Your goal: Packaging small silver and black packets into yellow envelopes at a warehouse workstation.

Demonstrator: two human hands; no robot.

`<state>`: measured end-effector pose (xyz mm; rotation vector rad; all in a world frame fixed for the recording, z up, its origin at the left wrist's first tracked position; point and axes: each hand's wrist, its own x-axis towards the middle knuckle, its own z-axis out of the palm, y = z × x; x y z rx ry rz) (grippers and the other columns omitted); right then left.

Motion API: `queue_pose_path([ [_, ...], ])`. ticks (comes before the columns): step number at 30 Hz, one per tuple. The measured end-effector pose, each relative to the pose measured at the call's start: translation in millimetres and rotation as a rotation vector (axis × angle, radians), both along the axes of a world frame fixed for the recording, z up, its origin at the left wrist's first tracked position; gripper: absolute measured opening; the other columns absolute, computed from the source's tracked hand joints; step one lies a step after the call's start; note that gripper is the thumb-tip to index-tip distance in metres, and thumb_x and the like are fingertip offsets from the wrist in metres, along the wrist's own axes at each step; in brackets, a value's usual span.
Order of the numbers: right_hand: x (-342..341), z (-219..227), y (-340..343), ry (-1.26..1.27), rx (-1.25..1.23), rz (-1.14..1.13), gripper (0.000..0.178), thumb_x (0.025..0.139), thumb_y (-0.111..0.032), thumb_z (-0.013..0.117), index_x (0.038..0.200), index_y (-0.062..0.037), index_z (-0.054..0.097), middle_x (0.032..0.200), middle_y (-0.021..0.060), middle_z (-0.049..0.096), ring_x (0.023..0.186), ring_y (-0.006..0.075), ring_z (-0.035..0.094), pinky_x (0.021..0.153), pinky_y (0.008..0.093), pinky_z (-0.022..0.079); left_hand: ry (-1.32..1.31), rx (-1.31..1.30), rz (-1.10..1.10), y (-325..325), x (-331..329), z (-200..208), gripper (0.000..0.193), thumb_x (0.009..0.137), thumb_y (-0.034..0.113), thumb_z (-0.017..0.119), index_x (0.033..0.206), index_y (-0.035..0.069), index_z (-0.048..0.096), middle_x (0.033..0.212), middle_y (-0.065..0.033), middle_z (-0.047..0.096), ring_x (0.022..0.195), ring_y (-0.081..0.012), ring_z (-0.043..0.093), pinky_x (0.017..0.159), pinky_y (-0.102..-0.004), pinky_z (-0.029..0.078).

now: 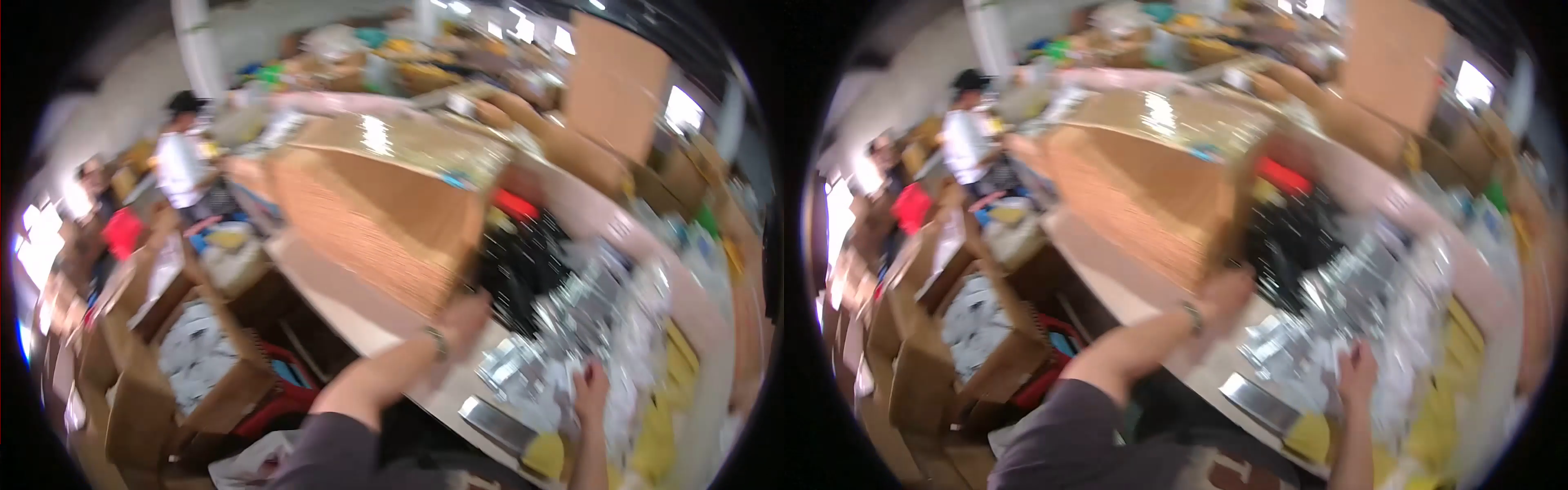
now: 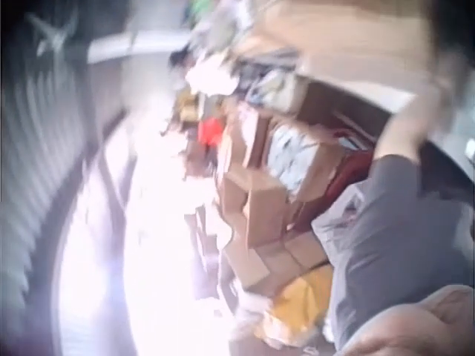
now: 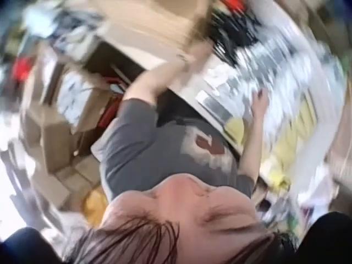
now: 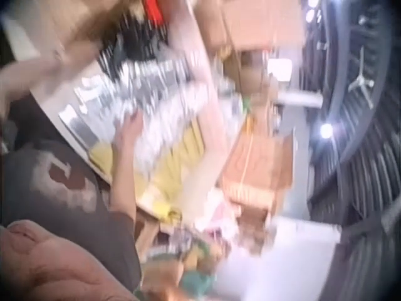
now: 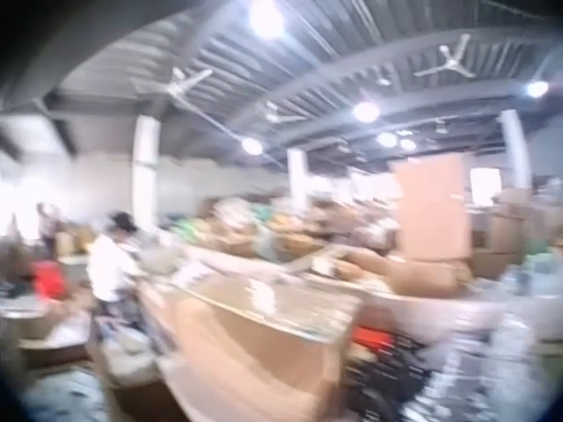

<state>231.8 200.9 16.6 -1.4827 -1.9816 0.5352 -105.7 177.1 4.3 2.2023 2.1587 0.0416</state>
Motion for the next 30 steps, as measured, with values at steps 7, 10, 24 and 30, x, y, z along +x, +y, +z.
queue_pose_path([
  [7, -73, -90, -8, -0.385, 0.516, 0.253, 0.013, 0.07, -0.014, 0.063, 0.07, -0.0011, 0.066, 0.088, 0.0174, 0.06, 0.085, 0.0355, 0.058, 0.074, 0.0452, 0.046, 0.196, 0.382, -0.498, 29, 6, -25, 0.013, 0.077, 0.018, 0.06, 0.07, 0.01, 0.067, 0.078, -0.0102, 0.061, 0.076, -0.0262, 0.061, 0.068, -0.0382, 0.05],
  [10, -68, -62, -22, -0.451, 0.246, 0.275, 0.015, 0.067, -0.012, 0.068, 0.077, 0.0001, 0.069, 0.101, 0.0199, 0.059, 0.091, 0.0407, 0.057, 0.08, 0.0478, 0.047, 0.066, 0.471, -0.524, 13, 14, 16, 0.012, 0.076, 0.016, 0.06, 0.084, 0.008, 0.064, 0.086, -0.0076, 0.059, 0.086, -0.0244, 0.059, 0.073, -0.0361, 0.048],
  [24, -18, -100, 60, 0.055, 0.142, 0.096, 0.009, 0.077, -0.01, 0.067, 0.069, -0.0052, 0.067, 0.064, 0.0047, 0.062, 0.057, 0.0188, 0.057, 0.052, 0.0343, 0.041, -1.12, 0.353, 0.507, -79, 82, -31, 0.021, 0.096, 0.021, 0.054, 0.101, 0.003, 0.063, 0.093, -0.0221, 0.065, 0.087, -0.0411, 0.063, 0.077, -0.0448, 0.05],
  [30, -30, 9, 65, 0.541, 0.015, -0.068, 0.01, 0.088, -0.012, 0.065, 0.083, -0.0035, 0.067, 0.074, 0.0, 0.06, 0.069, 0.0097, 0.052, 0.064, 0.0274, 0.043, -1.068, 0.455, 0.369, -122, 52, -15, 0.018, 0.095, 0.005, 0.054, 0.108, 0.002, 0.066, 0.084, -0.0076, 0.061, 0.073, -0.0153, 0.058, 0.07, -0.0277, 0.049],
])
